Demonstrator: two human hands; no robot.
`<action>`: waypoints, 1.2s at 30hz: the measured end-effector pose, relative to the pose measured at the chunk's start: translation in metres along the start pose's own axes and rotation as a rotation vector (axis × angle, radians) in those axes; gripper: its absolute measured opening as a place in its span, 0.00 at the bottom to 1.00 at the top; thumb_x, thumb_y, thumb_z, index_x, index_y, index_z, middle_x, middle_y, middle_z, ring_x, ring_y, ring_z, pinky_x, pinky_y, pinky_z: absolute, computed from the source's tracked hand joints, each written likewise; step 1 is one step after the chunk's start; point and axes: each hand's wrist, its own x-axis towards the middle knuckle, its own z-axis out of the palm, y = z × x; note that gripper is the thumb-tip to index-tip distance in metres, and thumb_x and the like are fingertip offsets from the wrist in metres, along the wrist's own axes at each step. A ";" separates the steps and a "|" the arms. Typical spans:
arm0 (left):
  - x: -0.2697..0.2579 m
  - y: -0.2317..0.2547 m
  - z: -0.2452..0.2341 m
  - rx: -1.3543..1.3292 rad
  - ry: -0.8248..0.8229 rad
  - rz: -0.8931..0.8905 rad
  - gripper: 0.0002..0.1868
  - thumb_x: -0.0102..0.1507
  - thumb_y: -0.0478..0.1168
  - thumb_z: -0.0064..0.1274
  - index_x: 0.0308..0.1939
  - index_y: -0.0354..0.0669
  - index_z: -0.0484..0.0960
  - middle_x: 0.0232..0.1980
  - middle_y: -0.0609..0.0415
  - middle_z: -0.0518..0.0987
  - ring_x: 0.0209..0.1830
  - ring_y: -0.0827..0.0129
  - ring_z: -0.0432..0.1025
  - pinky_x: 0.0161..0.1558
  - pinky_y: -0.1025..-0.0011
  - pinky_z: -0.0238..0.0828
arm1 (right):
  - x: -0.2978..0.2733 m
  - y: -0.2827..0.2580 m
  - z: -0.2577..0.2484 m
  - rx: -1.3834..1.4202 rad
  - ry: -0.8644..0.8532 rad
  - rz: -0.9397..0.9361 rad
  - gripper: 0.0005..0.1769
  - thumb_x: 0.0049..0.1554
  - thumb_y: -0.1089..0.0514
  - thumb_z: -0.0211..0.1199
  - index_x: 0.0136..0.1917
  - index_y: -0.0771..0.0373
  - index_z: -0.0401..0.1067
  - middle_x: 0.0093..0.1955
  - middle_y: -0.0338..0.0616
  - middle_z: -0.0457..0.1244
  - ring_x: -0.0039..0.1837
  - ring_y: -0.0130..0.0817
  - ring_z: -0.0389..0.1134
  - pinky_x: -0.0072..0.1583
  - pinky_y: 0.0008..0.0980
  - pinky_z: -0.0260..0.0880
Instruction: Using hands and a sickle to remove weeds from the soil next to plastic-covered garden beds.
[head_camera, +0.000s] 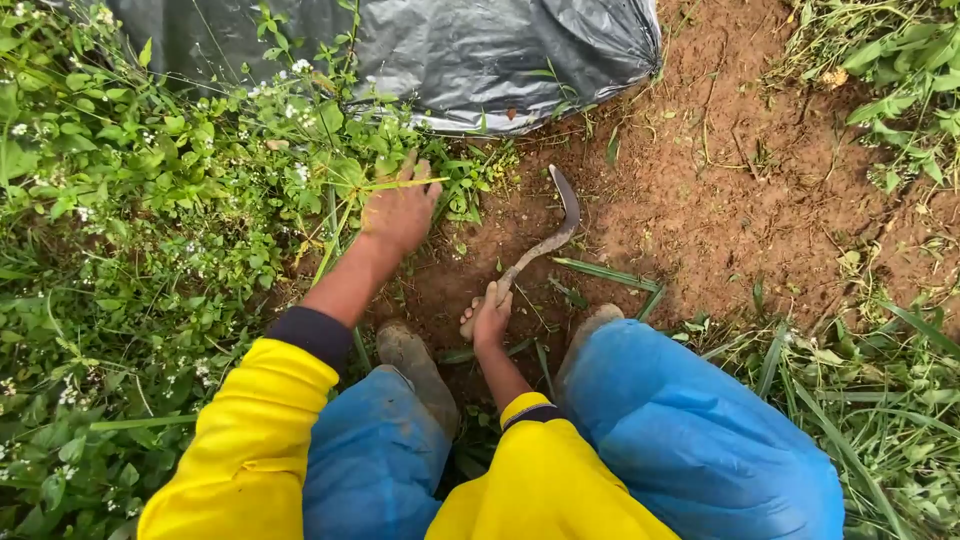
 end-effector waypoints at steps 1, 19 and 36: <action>-0.003 -0.001 -0.003 0.006 0.008 -0.003 0.25 0.73 0.34 0.35 0.75 0.48 0.68 0.82 0.46 0.59 0.85 0.54 0.44 0.78 0.39 0.31 | 0.007 0.008 -0.001 0.006 -0.005 -0.007 0.17 0.68 0.41 0.49 0.51 0.54 0.55 0.32 0.43 0.58 0.28 0.34 0.63 0.28 0.34 0.68; 0.040 -0.032 0.084 0.401 0.040 -0.103 0.37 0.68 0.60 0.48 0.75 0.46 0.66 0.75 0.42 0.69 0.77 0.53 0.60 0.73 0.40 0.55 | 0.034 0.059 0.007 0.092 -0.013 -0.185 0.14 0.66 0.47 0.54 0.53 0.57 0.57 0.31 0.42 0.60 0.27 0.34 0.66 0.26 0.35 0.73; 0.067 -0.049 0.159 0.227 0.359 -0.158 0.18 0.69 0.46 0.41 0.45 0.54 0.89 0.38 0.57 0.87 0.48 0.62 0.77 0.46 0.60 0.70 | 0.004 0.095 -0.001 -0.234 -0.109 -0.197 0.16 0.65 0.52 0.55 0.59 0.65 0.59 0.31 0.44 0.60 0.27 0.35 0.66 0.28 0.35 0.71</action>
